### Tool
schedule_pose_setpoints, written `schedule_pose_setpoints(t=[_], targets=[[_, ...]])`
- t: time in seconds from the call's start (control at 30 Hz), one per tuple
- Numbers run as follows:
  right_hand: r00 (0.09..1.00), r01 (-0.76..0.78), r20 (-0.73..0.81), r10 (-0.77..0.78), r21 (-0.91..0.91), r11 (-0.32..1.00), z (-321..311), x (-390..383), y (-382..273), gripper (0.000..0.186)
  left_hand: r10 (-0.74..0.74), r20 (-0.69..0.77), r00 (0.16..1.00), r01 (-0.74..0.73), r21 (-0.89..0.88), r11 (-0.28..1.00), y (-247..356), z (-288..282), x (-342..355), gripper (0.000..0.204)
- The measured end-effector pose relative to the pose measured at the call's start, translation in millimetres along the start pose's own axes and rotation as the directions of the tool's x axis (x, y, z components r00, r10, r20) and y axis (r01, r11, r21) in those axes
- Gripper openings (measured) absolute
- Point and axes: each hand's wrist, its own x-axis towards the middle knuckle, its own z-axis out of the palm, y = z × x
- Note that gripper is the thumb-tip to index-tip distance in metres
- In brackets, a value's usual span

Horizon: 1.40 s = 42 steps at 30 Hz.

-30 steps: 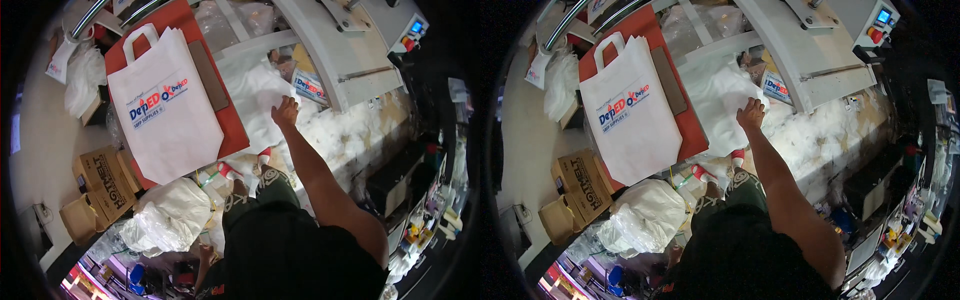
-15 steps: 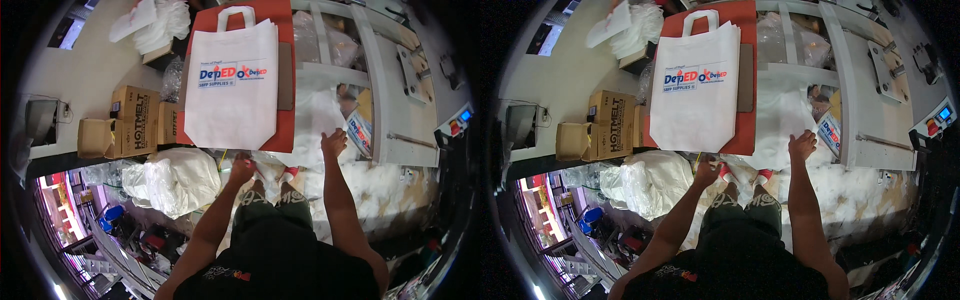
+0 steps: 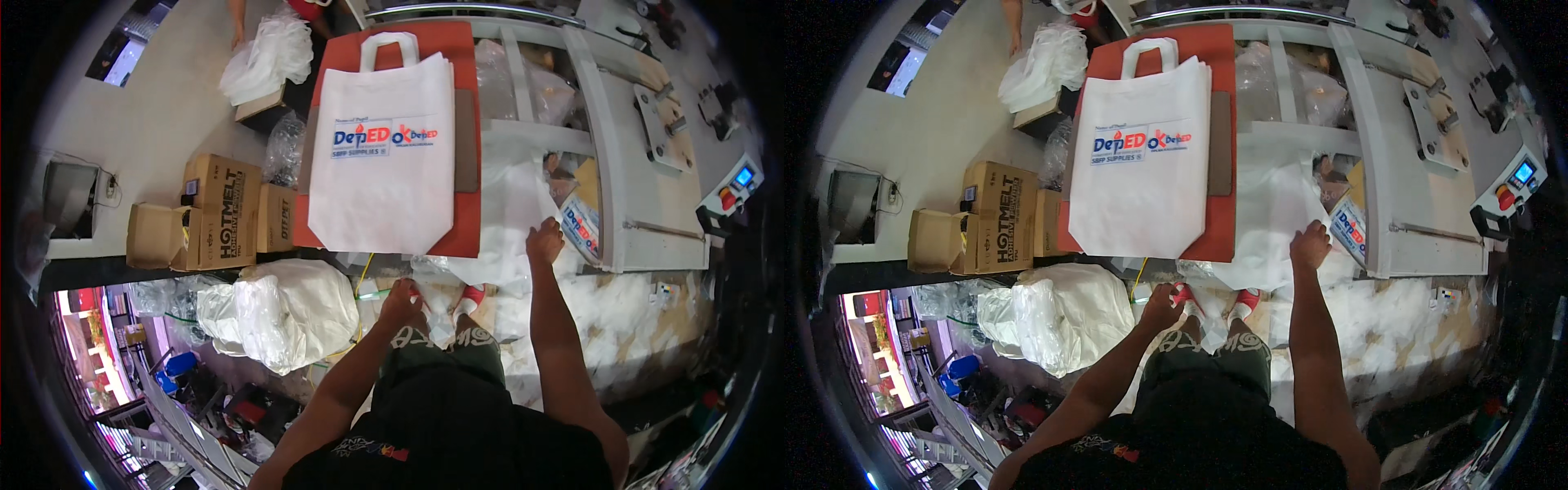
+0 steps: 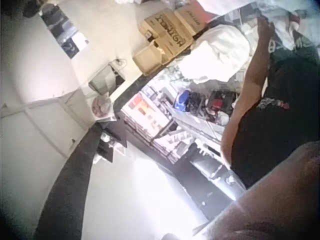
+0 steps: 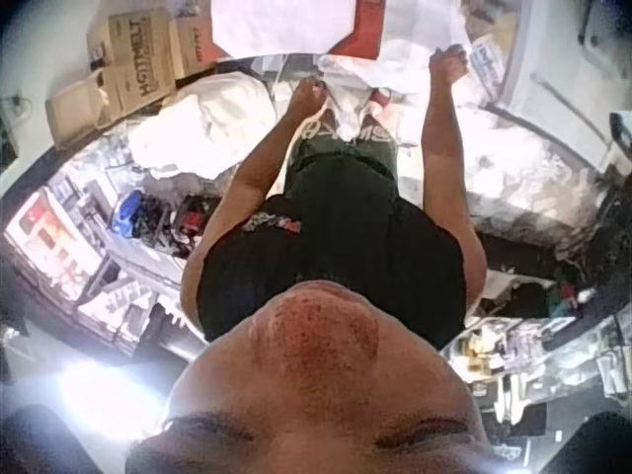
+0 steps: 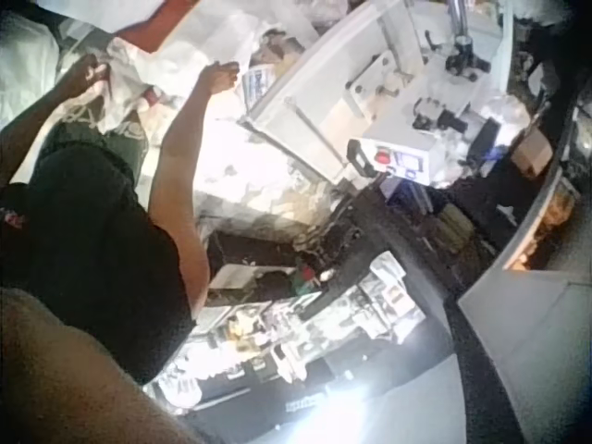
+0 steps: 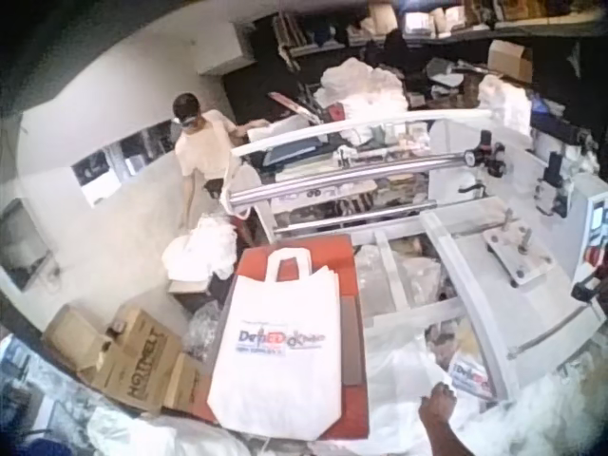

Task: The person aligns transfer prints onto tote bags and presses them with a heat press machine. The person then stretches and applies a plastic strip across printing platens before heat pressing additional bags and placing a printed tote bag on the printing station.

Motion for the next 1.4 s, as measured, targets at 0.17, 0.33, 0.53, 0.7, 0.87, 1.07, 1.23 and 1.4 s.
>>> schedule_pose_setpoints(t=[0.17,0.33,0.53,0.7,0.87,1.07,1.23,1.4], targets=[[1.000,0.018,-0.016,-0.020,-0.118,0.993,51,19,59,0.038,0.141,-0.011,0.990,-0.139,0.088,0.986,-24,16,-4,0.036],[0.983,0.138,-0.145,-0.113,0.173,0.975,-34,-25,16,0.016,0.025,0.037,0.999,-0.027,0.057,0.998,-22,-3,-15,0.041],[0.919,-0.199,0.341,-0.199,0.835,0.513,-166,-99,32,0.014,-0.542,0.443,0.714,0.700,-0.440,0.563,59,-26,11,0.070],[0.950,-0.262,0.287,-0.124,0.947,0.184,-207,-149,52,0.078,-0.160,0.603,0.781,0.619,-0.714,0.328,72,-13,10,0.049],[0.984,-0.080,0.106,-0.144,0.981,0.179,-328,-164,27,0.079,-0.130,0.277,0.952,0.267,-0.544,0.796,189,-166,-27,0.040],[0.890,0.448,-0.400,-0.219,0.858,0.250,-391,-71,-78,0.010,0.250,-0.441,0.862,-0.448,-0.434,0.781,257,-330,35,0.066],[0.465,0.874,-0.884,0.050,0.467,0.133,-504,-71,-197,0.021,0.475,-0.792,0.382,-0.690,0.097,0.717,313,-446,64,0.057],[0.732,0.680,-0.667,-0.141,0.701,0.214,-399,-61,-195,0.028,0.633,-0.661,0.403,-0.354,0.524,0.774,199,-417,106,0.048]])
